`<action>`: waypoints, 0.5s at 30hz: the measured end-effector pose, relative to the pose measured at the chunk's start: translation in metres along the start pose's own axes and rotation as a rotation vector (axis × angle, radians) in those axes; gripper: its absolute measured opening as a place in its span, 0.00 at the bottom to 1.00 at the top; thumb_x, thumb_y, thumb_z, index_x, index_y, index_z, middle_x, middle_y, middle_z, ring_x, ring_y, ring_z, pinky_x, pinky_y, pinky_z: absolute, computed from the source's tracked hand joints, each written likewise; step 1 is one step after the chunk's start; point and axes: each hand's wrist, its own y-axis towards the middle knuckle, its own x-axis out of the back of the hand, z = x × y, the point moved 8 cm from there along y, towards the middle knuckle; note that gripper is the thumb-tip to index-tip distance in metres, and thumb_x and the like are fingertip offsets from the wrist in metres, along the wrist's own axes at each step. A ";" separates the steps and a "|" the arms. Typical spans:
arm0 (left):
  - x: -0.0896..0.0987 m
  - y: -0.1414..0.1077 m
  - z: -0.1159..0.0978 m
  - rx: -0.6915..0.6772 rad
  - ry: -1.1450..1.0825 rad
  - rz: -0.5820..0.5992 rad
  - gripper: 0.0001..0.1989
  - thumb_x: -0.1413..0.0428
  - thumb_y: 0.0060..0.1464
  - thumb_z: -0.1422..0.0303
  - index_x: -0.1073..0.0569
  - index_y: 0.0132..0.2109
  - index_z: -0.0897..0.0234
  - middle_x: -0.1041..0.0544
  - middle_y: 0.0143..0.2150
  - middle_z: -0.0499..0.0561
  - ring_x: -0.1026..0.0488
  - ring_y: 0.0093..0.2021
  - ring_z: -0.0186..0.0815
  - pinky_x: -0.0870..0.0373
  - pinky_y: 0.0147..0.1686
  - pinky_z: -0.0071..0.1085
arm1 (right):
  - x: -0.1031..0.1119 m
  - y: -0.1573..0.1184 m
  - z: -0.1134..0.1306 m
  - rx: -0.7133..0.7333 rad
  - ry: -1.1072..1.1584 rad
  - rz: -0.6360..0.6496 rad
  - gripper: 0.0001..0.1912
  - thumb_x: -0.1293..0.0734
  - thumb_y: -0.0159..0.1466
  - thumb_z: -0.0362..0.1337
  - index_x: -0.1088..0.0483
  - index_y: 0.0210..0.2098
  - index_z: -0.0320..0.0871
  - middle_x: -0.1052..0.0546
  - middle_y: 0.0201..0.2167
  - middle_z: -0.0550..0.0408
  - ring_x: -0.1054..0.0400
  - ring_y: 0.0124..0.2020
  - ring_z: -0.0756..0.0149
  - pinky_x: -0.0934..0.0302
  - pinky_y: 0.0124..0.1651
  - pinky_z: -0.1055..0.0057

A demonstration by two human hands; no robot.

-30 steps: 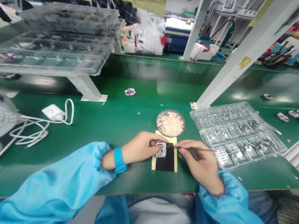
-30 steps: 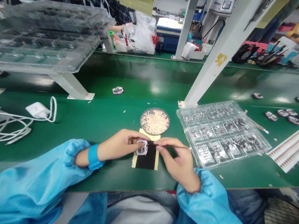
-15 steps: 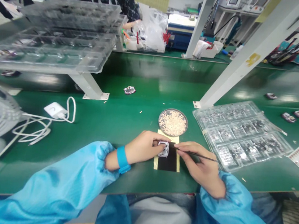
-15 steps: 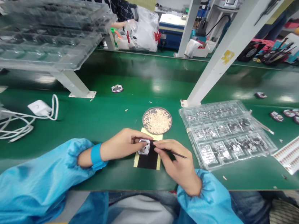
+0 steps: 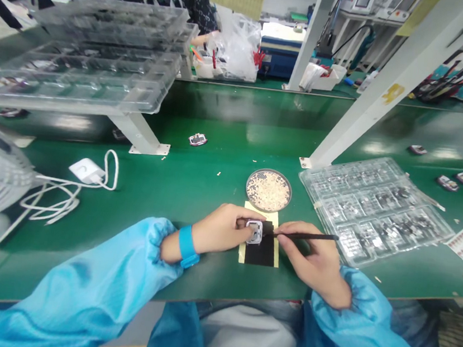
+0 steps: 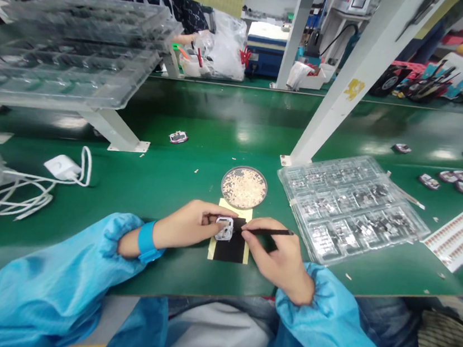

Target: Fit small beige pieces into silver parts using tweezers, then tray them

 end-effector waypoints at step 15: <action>0.004 -0.001 -0.006 0.018 -0.074 0.182 0.21 0.46 0.60 0.62 0.24 0.57 0.64 0.18 0.44 0.54 0.29 0.30 0.32 0.32 0.29 0.27 | -0.013 -0.014 -0.019 -0.260 0.517 0.201 0.03 0.30 0.66 0.35 0.29 0.37 0.44 0.20 0.40 0.50 0.25 0.45 0.61 0.32 0.50 0.62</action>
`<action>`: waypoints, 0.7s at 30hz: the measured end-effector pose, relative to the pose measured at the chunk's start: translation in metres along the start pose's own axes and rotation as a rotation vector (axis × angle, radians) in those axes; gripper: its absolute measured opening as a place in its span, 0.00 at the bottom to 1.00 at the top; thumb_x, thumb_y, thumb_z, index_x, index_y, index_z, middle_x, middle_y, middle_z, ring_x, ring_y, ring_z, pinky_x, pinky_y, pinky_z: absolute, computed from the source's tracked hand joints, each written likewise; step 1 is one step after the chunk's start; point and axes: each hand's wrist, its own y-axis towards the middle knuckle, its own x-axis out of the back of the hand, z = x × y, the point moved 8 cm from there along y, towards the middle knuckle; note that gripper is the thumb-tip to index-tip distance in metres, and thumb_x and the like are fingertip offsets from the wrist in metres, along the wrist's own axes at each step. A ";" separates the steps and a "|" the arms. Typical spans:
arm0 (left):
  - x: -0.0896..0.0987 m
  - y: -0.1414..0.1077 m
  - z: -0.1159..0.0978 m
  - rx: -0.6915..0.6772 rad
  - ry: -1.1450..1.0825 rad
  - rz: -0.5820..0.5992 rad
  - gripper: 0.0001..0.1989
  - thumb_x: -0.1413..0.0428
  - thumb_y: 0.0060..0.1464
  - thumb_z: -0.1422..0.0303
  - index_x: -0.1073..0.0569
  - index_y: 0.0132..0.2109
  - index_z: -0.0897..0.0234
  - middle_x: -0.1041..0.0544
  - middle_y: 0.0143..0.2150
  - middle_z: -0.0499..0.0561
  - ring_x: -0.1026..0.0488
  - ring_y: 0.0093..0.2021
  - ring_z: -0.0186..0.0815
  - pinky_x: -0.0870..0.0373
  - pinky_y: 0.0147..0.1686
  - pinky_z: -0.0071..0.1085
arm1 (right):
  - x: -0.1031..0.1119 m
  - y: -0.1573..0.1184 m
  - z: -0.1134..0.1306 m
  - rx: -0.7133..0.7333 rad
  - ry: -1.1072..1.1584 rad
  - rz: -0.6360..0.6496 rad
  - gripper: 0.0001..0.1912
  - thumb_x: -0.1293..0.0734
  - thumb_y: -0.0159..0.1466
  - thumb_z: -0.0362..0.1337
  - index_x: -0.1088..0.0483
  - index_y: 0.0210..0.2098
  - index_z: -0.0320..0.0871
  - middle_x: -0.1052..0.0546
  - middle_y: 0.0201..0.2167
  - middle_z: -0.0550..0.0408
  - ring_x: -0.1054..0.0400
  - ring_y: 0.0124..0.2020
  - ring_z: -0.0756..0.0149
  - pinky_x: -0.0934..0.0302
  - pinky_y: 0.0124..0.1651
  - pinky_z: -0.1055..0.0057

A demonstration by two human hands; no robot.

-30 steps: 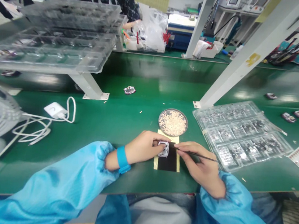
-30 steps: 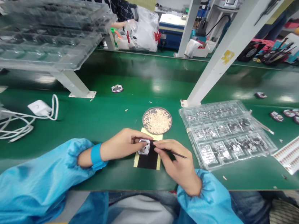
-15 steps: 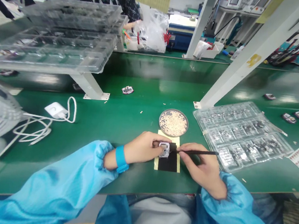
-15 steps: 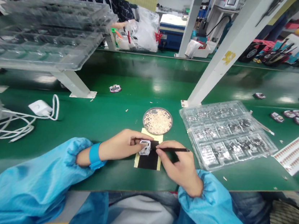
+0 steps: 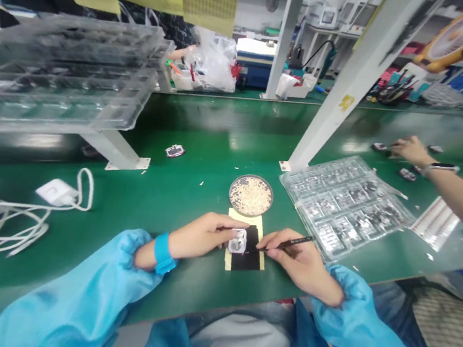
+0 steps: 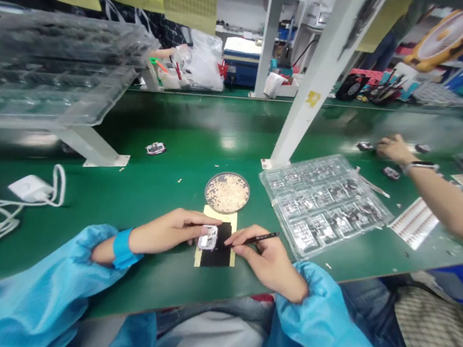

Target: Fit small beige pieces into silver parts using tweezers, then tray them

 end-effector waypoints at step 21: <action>0.017 0.007 0.011 -0.012 -0.356 -0.346 0.19 0.37 0.54 0.56 0.26 0.45 0.67 0.23 0.29 0.49 0.31 0.21 0.27 0.45 0.17 0.19 | 0.290 0.030 0.034 -0.494 -1.353 -0.434 0.12 0.29 0.58 0.41 0.22 0.41 0.44 0.20 0.35 0.51 0.27 0.36 0.60 0.38 0.38 0.70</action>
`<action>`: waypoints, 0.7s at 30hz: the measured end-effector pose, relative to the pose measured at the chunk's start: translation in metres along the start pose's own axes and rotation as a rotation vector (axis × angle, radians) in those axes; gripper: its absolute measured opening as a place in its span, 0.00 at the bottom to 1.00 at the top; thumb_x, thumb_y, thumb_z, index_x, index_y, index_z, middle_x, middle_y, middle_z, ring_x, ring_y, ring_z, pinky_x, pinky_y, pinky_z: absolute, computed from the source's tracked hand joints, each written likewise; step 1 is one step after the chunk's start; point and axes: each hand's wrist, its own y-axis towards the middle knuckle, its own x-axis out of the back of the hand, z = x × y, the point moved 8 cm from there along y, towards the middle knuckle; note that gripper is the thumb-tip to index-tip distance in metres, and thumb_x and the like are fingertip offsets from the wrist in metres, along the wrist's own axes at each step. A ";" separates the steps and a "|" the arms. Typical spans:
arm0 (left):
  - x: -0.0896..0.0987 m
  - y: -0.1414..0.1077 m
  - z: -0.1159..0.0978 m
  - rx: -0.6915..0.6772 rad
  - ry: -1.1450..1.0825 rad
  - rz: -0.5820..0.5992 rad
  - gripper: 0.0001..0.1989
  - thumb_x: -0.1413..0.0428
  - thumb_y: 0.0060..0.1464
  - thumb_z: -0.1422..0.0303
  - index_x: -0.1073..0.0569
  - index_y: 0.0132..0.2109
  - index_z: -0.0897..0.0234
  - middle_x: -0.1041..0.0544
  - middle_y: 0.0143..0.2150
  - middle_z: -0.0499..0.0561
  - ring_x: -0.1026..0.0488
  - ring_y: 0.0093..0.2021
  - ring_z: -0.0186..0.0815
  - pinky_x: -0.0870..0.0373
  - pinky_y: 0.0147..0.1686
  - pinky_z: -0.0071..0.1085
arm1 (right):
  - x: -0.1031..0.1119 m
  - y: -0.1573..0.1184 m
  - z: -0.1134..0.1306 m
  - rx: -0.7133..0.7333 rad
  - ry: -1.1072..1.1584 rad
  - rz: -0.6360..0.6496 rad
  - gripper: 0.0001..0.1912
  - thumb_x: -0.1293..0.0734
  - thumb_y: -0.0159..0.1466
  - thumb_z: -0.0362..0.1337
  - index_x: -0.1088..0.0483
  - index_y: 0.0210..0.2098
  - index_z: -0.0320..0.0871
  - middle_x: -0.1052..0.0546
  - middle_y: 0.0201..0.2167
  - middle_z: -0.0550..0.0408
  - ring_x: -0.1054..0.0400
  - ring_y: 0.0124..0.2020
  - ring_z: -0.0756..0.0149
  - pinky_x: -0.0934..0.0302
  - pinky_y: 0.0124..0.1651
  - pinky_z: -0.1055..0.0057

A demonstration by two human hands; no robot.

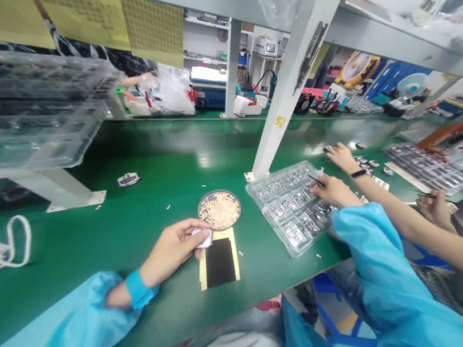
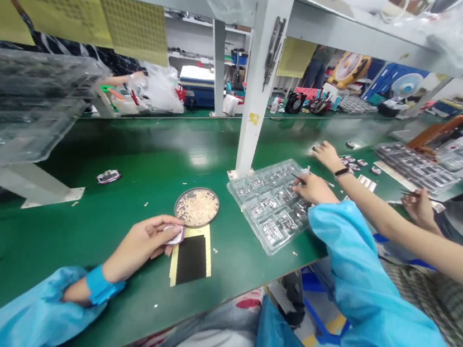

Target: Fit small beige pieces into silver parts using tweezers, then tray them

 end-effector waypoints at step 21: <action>0.004 -0.010 -0.011 -0.085 -0.179 -0.057 0.18 0.40 0.57 0.63 0.25 0.51 0.69 0.21 0.34 0.54 0.28 0.28 0.32 0.41 0.23 0.24 | -0.067 -0.142 0.258 0.441 1.327 0.558 0.13 0.30 0.64 0.46 0.33 0.37 0.43 0.21 0.31 0.56 0.24 0.33 0.66 0.32 0.39 0.69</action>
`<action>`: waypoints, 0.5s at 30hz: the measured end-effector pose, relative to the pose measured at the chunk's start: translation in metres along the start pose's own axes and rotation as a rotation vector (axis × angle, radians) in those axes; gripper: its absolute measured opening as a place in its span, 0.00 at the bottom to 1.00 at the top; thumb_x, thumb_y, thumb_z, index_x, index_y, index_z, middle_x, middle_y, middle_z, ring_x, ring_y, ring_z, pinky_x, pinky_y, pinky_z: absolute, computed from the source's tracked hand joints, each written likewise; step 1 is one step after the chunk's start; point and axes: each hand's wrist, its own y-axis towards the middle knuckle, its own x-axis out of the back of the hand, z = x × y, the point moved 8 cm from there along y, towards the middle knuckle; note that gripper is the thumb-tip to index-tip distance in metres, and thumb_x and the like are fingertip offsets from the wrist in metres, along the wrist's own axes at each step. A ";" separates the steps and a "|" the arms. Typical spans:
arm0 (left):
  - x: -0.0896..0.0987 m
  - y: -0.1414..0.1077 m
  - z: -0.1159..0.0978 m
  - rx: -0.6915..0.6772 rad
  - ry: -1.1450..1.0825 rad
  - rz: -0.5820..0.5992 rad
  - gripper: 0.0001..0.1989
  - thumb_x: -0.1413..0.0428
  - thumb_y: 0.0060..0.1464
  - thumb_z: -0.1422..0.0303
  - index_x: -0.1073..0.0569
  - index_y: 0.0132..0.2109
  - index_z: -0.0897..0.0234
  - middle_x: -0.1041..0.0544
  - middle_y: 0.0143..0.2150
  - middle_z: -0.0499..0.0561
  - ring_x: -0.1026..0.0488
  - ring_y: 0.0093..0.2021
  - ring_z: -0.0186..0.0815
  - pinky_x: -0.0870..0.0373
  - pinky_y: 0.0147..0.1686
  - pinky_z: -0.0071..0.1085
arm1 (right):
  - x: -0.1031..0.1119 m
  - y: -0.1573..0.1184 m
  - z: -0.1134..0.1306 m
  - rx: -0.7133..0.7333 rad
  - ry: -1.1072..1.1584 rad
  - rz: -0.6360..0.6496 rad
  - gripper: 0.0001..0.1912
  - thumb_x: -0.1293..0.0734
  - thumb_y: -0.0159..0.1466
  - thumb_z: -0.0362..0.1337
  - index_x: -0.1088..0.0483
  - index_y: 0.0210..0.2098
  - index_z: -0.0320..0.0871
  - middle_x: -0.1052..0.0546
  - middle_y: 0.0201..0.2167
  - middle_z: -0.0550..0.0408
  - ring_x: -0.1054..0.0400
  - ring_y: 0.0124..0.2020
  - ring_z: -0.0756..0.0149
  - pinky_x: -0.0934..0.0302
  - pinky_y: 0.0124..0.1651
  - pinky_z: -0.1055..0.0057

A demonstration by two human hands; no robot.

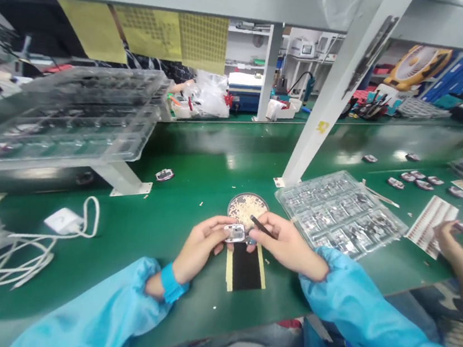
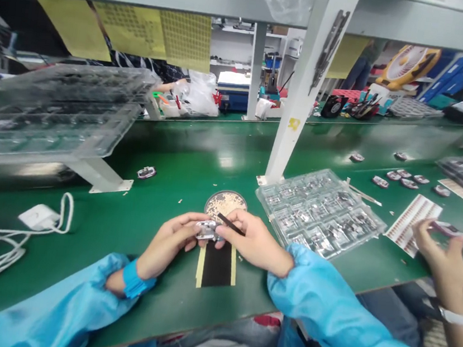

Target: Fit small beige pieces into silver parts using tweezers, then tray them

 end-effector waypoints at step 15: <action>-0.013 -0.011 -0.007 -0.147 0.190 0.016 0.24 0.41 0.53 0.74 0.29 0.58 0.65 0.22 0.48 0.57 0.25 0.44 0.38 0.28 0.43 0.30 | 0.004 -0.001 -0.027 -0.159 -0.122 0.016 0.17 0.26 0.59 0.49 0.22 0.28 0.40 0.21 0.24 0.56 0.30 0.27 0.69 0.38 0.33 0.73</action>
